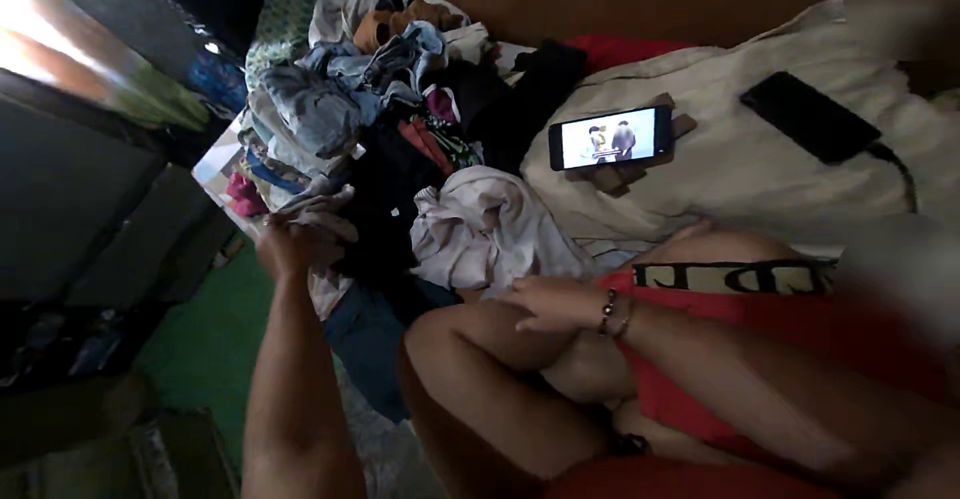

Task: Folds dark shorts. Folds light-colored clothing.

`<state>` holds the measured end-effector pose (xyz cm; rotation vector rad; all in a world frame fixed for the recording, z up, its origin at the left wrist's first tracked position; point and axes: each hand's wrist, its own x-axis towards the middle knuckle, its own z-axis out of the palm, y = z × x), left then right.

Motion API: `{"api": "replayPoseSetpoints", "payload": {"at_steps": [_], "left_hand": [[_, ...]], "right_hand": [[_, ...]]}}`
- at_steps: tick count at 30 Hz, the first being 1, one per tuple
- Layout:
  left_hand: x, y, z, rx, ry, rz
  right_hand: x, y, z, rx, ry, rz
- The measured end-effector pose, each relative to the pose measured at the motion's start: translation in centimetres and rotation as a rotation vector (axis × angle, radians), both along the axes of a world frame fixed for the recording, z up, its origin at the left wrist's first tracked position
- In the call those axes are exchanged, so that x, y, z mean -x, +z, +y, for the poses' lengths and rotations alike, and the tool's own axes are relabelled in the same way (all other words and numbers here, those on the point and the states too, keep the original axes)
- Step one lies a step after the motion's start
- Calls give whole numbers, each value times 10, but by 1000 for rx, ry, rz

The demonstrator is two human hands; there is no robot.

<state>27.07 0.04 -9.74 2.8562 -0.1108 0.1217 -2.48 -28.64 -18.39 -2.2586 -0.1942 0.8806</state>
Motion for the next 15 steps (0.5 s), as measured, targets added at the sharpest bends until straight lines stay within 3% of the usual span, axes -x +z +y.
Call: {"api": "replayPoseSetpoints", "payload": {"at_steps": [6,9,13,15], "left_hand": [[59,68,18,476,13,-155],[120,97,18,832,7,-250],[216,92,17,1302,-388,-137],[263,65,10,1464,-476,81]], "right_hand": [[15,13,-5,-113,-70,-109],[17,17,0,-374,-214,-84],[29,40,4,-910,-606,204],[40,57,3,-999,-757,221]]}}
